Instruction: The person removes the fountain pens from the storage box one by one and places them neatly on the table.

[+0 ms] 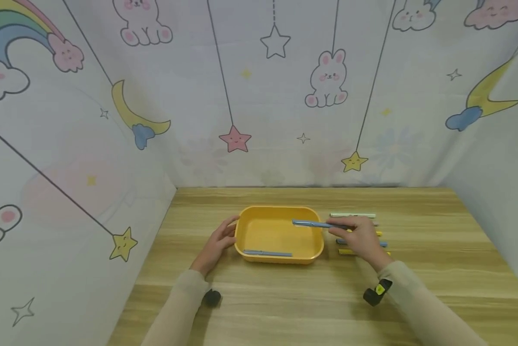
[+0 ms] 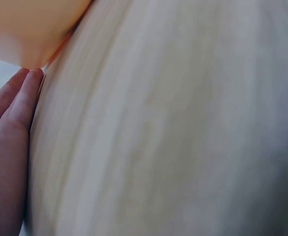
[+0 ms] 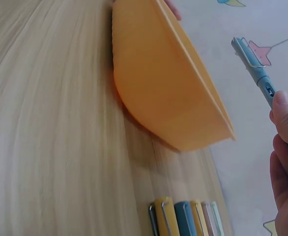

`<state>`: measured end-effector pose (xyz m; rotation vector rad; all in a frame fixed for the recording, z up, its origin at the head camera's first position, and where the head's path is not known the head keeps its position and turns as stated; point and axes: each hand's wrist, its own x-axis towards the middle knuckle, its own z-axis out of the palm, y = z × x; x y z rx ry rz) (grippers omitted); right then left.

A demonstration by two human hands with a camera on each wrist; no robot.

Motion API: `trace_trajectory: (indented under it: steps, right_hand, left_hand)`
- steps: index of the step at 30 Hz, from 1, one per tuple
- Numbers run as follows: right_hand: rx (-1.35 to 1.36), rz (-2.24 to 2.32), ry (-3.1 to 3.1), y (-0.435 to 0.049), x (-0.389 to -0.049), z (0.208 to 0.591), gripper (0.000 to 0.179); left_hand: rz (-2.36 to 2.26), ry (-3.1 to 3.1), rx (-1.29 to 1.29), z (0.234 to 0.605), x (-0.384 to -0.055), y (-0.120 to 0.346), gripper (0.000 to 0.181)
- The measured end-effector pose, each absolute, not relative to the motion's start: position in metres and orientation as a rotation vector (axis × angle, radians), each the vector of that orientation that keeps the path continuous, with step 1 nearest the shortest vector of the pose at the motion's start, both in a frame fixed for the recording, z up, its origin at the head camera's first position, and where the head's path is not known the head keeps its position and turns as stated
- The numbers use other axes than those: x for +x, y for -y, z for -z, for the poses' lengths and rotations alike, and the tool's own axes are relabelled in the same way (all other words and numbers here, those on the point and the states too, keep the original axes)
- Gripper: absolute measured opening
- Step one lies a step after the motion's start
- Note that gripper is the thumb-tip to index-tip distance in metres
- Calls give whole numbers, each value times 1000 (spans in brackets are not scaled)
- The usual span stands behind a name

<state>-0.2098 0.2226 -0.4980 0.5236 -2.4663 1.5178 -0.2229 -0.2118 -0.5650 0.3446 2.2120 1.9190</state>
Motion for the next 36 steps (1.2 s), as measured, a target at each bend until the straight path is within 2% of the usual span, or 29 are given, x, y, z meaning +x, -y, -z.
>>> trace_trajectory:
  steps: [8,28,36]
  right_hand:
    - [538,-1561,2407,-244,-201,501,27]
    - [411,-1378,2409,-294,-167,521,19]
    - [448,-1340,2410,-305,-157,529,25]
  left_hand:
    - [-1928,-2208,354,566,-222,212,57]
    - [-1922,-2201,338,563,-220,212,58]
    - [-1923,-2204,343,565,-222,212,58]
